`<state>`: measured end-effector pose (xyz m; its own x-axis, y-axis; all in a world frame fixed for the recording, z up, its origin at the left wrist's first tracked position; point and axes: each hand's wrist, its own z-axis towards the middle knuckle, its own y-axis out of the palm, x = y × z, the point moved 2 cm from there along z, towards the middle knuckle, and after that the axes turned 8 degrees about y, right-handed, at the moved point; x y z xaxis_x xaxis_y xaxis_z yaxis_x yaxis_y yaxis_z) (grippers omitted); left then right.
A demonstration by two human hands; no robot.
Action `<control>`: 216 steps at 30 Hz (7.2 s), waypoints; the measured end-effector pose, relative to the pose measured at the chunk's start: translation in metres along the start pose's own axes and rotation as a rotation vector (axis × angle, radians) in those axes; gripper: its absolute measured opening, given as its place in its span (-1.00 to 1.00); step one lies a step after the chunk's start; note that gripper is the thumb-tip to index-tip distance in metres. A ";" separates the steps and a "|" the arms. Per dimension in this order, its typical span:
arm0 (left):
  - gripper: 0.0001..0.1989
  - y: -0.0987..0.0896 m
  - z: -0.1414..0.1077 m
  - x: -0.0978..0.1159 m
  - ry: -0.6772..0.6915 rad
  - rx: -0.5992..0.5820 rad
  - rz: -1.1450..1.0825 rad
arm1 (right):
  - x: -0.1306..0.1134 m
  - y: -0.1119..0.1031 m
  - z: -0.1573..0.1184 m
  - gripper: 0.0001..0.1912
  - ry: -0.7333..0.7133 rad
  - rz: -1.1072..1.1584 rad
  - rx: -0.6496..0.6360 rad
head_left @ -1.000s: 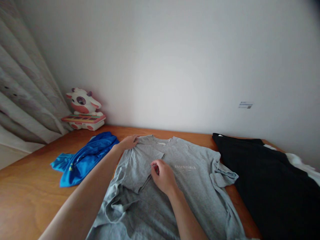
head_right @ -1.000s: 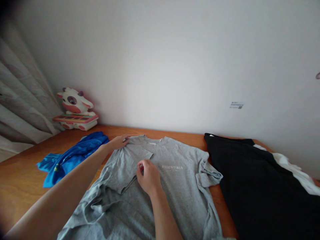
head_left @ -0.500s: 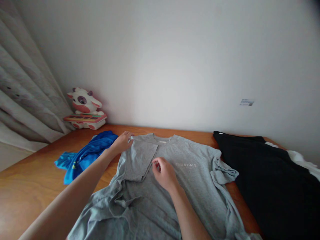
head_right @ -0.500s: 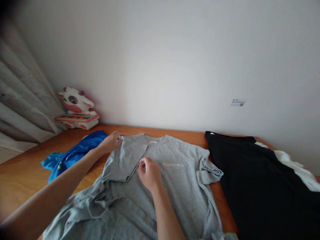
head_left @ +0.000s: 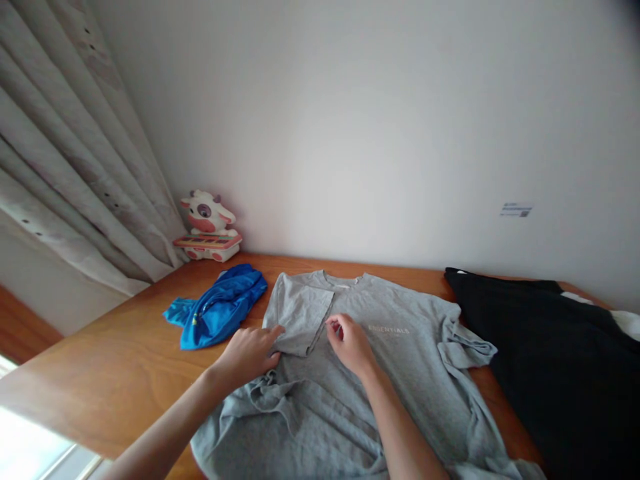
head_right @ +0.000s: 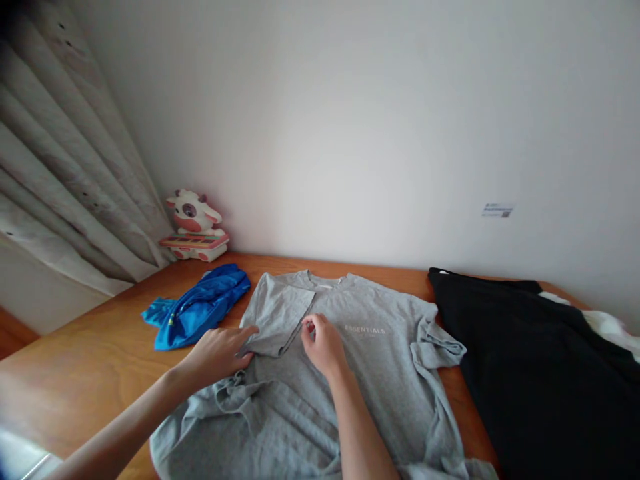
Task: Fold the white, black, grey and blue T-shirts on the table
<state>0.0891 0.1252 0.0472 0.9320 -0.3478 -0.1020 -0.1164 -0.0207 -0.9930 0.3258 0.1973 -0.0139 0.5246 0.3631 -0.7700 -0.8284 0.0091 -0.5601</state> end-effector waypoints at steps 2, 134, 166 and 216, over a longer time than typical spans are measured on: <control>-0.59 -0.005 0.001 0.006 0.026 0.024 0.060 | 0.001 -0.002 -0.003 -0.82 -0.007 0.009 0.015; -0.35 0.046 0.138 0.128 0.230 0.082 -0.224 | -0.001 -0.018 -0.003 -0.74 0.135 0.171 0.509; -0.30 0.031 0.132 0.139 0.154 0.202 -0.280 | 0.131 -0.297 -0.029 -0.57 0.801 -0.652 0.195; -0.53 0.029 0.145 0.154 -0.037 0.295 -2.034 | 0.074 -0.198 -0.131 -0.42 0.073 -0.962 0.142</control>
<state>0.2787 0.2071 -0.0062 -0.3698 -0.0102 0.9290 0.9191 -0.1500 0.3642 0.5538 0.0997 -0.0001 0.9963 0.0832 -0.0227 -0.0532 0.3856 -0.9211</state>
